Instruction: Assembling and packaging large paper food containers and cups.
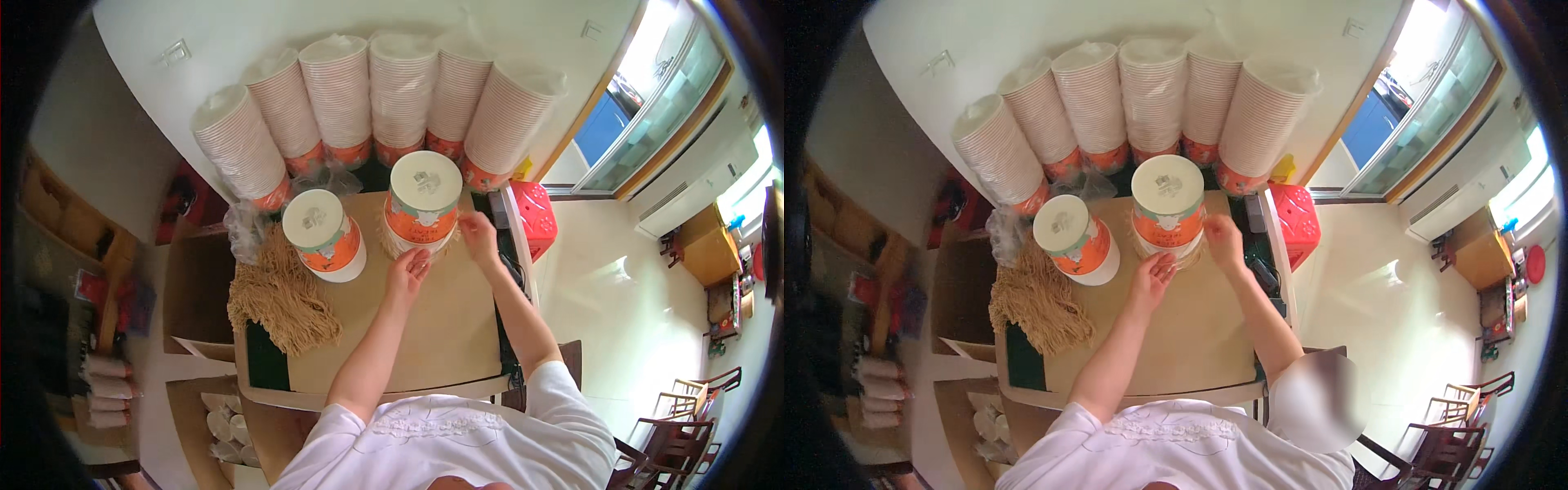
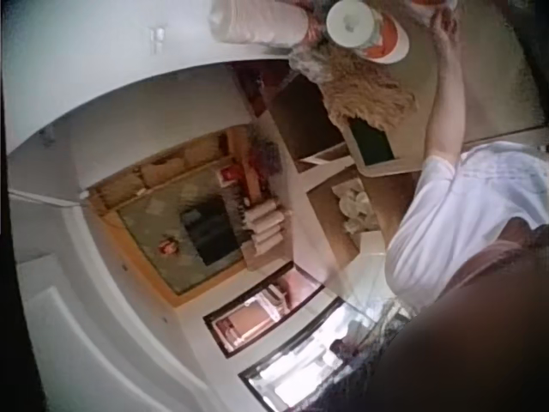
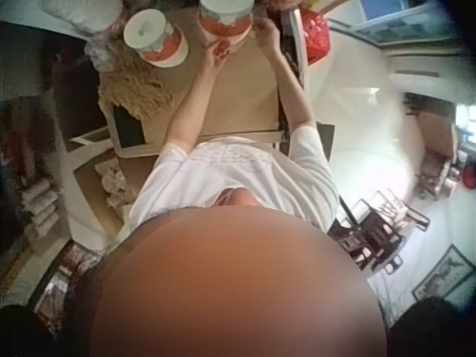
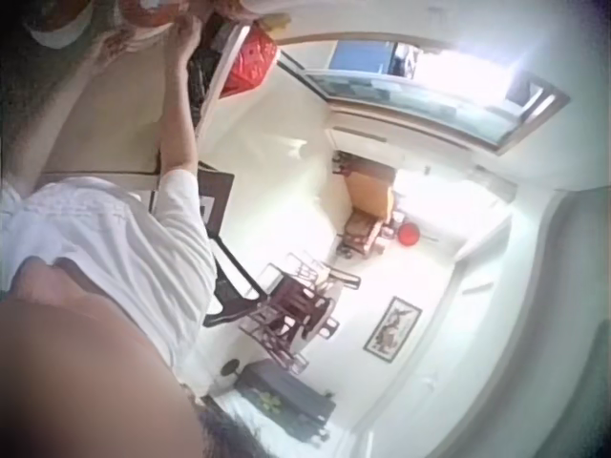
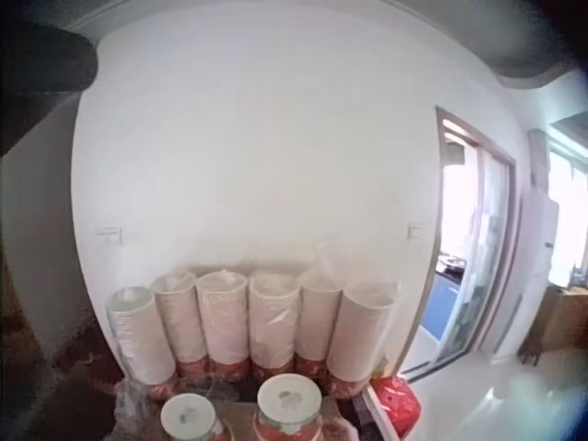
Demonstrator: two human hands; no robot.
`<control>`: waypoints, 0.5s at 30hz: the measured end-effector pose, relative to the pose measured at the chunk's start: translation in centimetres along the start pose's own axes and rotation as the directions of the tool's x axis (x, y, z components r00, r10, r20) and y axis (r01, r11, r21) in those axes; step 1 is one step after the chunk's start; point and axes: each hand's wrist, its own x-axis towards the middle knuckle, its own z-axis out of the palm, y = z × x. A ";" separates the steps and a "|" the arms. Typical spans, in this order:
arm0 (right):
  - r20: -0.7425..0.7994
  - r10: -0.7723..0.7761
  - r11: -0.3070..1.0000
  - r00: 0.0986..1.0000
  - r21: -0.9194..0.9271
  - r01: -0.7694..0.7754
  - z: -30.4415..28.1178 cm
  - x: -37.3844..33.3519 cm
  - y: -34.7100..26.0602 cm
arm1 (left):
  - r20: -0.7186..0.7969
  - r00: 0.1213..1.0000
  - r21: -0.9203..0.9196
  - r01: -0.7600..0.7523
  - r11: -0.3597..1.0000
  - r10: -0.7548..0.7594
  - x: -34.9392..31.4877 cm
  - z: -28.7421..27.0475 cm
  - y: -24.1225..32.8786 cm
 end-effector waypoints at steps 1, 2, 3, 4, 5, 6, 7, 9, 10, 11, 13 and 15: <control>0.014 -0.117 0.991 0.993 -0.058 0.117 0.7 -1.0 -0.9 | 0.003 1.000 -0.024 0.018 1.000 -0.018 -0.1 -0.3 -0.1; 0.160 -0.025 0.999 0.987 -0.037 0.032 0.9 -2.3 -2.5 | -0.004 1.000 -0.023 0.015 1.000 -0.015 -0.2 -0.7 0.0; 0.235 0.055 0.997 0.970 -0.074 -0.039 1.7 -3.5 -3.0 | -0.013 1.000 -0.039 0.022 0.999 -0.022 -0.3 -1.0 0.1; 0.296 0.137 0.987 0.945 -0.122 -0.105 1.7 -4.3 -3.3 | -0.012 0.999 -0.052 0.034 0.998 -0.035 -0.2 -0.9 0.0; 0.295 0.001 0.982 0.956 -0.181 0.055 1.7 -5.0 -2.4 | -0.011 0.999 -0.048 0.039 0.998 -0.040 -0.2 -0.7 -0.1; 0.291 0.005 0.982 0.957 -0.182 0.051 1.6 -5.4 -1.4 | 0.004 1.000 -0.054 0.018 0.998 -0.018 -0.1 -0.6 -0.2; 0.299 0.030 0.972 0.954 -0.229 0.041 1.5 -5.8 -0.7 | 0.017 1.000 -0.061 -0.004 0.998 0.005 -0.1 -0.6 -0.3; 0.304 0.059 0.961 0.951 -0.276 0.029 1.0 -6.4 0.9 | 0.019 1.000 -0.064 0.015 0.998 -0.014 -0.2 -0.6 -0.3; 0.304 0.100 0.952 0.948 -0.306 -0.002 0.8 -6.4 1.0 | 0.021 1.000 -0.071 0.025 0.997 -0.023 -0.2 -0.8 -0.1; 0.302 0.139 0.942 0.943 -0.335 -0.032 0.8 -6.5 1.1 | 0.016 1.000 -0.070 0.022 0.997 -0.021 -0.2 -0.9 -0.1; 0.352 0.137 0.939 0.926 -0.343 -0.009 0.6 -6.6 0.2 | 0.002 1.000 -0.080 0.016 0.997 -0.016 -0.3 -1.4 0.3; 0.408 0.129 0.938 0.904 -0.345 0.022 0.7 -6.8 -1.6 | -0.015 1.000 -0.075 0.014 0.997 -0.015 -0.4 -2.3 0.0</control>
